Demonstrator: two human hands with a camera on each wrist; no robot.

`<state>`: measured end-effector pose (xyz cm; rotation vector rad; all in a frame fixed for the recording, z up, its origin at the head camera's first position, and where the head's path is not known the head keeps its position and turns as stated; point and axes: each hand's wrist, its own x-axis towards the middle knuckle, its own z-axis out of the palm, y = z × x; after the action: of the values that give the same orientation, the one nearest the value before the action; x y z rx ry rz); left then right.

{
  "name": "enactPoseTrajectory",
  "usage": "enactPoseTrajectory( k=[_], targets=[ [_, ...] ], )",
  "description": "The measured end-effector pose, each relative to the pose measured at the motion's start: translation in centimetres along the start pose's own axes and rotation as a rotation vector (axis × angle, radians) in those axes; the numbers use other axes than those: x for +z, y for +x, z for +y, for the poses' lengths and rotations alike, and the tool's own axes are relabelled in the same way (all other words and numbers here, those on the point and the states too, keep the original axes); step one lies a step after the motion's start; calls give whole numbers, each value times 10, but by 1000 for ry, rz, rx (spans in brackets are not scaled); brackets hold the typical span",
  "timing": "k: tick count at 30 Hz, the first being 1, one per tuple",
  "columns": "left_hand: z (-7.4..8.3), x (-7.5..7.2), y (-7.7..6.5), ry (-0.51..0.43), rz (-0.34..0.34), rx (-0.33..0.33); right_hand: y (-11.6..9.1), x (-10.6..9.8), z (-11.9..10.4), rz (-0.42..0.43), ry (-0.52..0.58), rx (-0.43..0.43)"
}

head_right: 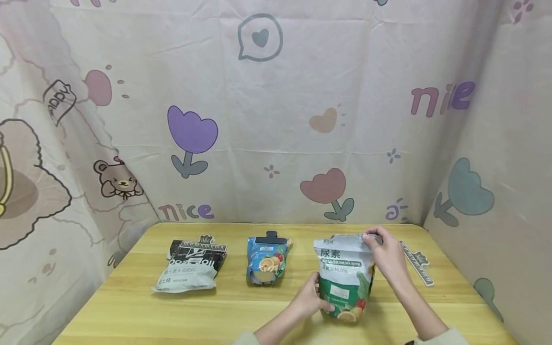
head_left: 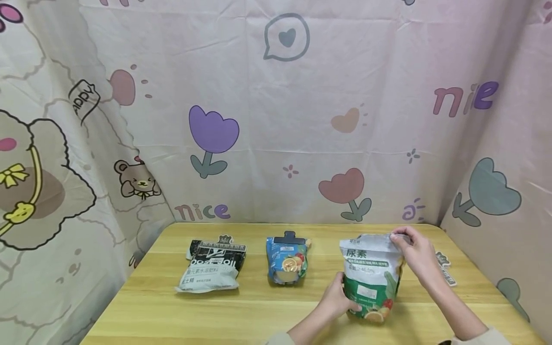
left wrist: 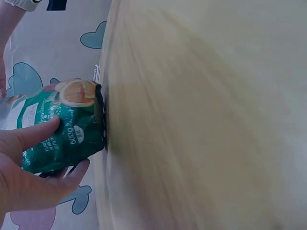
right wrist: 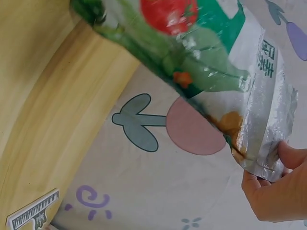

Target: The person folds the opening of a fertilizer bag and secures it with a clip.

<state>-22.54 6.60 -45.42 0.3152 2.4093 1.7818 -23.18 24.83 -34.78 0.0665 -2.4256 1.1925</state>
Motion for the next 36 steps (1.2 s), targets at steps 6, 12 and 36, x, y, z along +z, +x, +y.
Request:
enactPoseTrajectory(
  k=[6,12,36],
  targets=[
    [1,3,9,71,68,29,0,0,-3,19,-6,-5],
    [3,4,11,136,110,46,2,0,3,3,61,-61],
    [29,-14,5,-140,-10,75,-27,-6,69,-726,355,140]
  ],
)
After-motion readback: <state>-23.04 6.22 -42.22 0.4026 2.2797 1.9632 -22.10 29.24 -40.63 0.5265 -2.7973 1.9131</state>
